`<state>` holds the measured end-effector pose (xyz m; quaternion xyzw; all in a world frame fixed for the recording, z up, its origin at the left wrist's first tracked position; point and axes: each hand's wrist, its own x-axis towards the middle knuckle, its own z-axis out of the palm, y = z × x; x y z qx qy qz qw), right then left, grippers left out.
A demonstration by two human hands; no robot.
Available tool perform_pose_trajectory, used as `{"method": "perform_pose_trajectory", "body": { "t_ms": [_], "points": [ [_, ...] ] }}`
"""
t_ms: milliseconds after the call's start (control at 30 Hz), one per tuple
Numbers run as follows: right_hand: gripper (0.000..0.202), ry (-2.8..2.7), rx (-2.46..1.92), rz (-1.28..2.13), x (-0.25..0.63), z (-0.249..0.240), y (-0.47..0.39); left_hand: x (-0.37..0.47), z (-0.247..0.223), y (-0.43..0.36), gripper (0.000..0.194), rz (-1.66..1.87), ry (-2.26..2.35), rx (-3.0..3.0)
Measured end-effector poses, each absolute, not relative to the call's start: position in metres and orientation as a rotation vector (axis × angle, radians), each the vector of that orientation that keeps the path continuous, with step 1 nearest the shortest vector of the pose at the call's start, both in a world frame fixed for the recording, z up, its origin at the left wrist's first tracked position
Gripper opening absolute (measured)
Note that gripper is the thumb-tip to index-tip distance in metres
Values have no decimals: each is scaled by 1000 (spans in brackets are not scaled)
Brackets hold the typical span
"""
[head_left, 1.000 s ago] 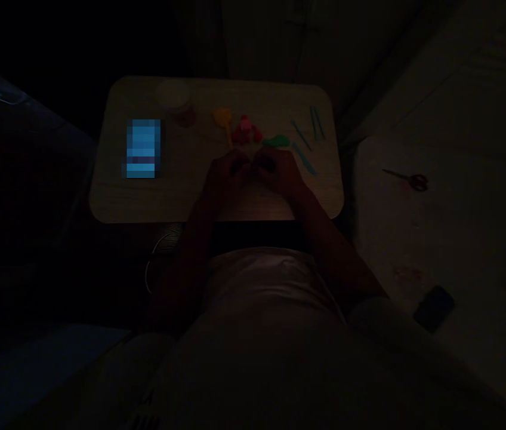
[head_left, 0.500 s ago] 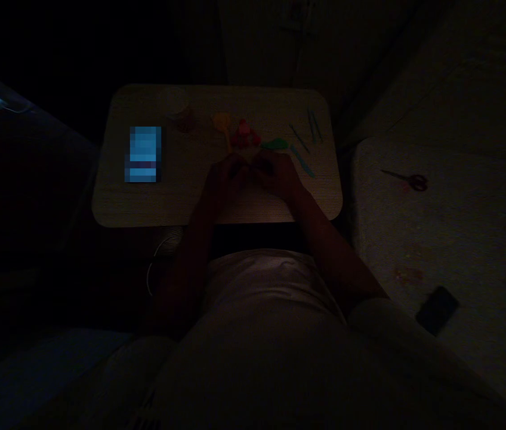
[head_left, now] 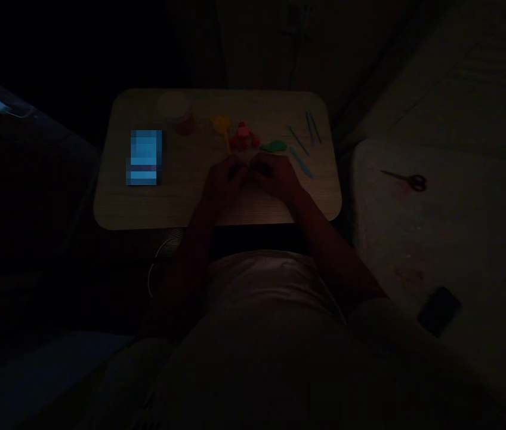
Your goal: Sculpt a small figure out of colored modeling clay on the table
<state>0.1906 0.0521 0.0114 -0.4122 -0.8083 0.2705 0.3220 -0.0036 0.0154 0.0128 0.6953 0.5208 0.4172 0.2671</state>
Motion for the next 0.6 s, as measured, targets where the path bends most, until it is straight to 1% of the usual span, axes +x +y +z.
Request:
{"method": "perform_pose_trajectory", "body": {
  "t_ms": [200,433,600],
  "points": [
    [30,-2124,-1074,715,191,12,52,-4,14,17,20,1115,1401,1879],
    [32,-2172,-1100,689,190,17,48,-3,14,16,18,1090,1422,1885],
    [39,-2147,-1133,717,190,17,49,-4,11,17,27,1121,1436,1879]
  ]
}}
